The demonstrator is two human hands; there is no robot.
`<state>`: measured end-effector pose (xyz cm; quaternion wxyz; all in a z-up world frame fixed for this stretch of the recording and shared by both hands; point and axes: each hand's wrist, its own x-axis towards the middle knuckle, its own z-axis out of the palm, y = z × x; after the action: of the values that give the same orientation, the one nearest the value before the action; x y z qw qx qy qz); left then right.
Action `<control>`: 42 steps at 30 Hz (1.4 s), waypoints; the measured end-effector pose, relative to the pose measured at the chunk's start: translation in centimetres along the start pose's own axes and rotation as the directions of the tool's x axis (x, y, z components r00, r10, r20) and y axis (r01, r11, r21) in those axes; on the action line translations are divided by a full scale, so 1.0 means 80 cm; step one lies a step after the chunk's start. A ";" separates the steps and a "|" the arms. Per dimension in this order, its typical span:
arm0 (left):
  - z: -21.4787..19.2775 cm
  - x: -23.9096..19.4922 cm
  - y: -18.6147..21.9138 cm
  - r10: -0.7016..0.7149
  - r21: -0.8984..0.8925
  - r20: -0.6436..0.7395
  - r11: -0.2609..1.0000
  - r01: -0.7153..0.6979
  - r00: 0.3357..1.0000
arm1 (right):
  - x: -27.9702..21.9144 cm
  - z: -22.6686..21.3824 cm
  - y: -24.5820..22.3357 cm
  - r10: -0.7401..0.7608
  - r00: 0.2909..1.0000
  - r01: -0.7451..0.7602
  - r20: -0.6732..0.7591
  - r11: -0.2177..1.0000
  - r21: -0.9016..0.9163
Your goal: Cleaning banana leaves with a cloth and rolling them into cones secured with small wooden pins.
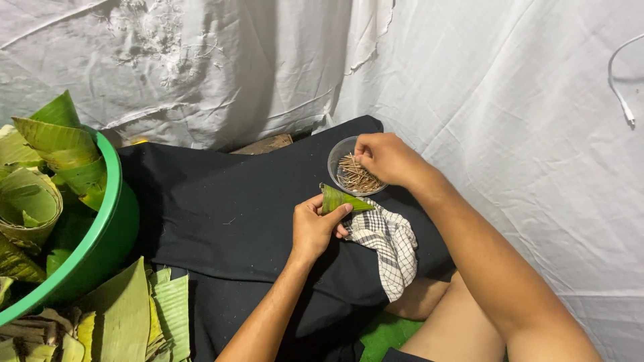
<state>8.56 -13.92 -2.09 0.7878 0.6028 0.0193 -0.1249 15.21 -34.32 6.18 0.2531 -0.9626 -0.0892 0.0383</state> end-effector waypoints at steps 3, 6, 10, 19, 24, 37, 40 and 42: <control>0.001 -0.001 0.003 0.010 0.003 0.000 1.000 -0.010 1.000 | 0.010 0.015 0.002 -0.089 0.996 0.085 -0.030 0.989 -0.122; 0.001 -0.001 0.002 0.009 0.007 0.000 1.000 -0.009 1.000 | 0.003 0.022 -0.017 -0.132 0.991 0.132 0.013 0.985 -0.108; 0.000 -0.002 0.003 0.001 0.021 0.001 1.000 -0.001 1.000 | 0.014 0.039 -0.018 -0.079 0.991 0.091 0.108 0.990 -0.110; -0.002 0.001 -0.002 0.009 -0.023 -0.009 1.000 -0.009 1.000 | 0.008 0.020 -0.020 -0.067 0.992 0.076 0.108 0.994 -0.080; -0.002 -0.001 0.006 -0.015 -0.062 -0.054 0.998 0.012 0.998 | -0.024 0.002 -0.030 -0.029 1.000 0.029 -0.001 0.980 0.198; -0.032 -0.010 0.053 0.023 -0.036 -0.065 0.999 -0.026 0.998 | -0.089 0.024 -0.068 -0.019 1.000 0.008 0.013 0.809 0.588; -0.052 -0.026 0.063 0.020 0.004 -0.058 1.000 -0.020 0.998 | -0.091 0.043 -0.080 -0.038 0.999 0.027 0.005 0.780 0.625; -0.068 -0.043 0.069 0.008 0.030 -0.075 1.000 -0.006 0.997 | -0.094 0.059 -0.088 -0.029 0.999 0.013 0.015 0.772 0.636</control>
<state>7.10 -6.79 2.25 0.7779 0.6188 0.0451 -0.0998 6.23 -27.44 5.77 0.5627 -0.8189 -0.0848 0.0750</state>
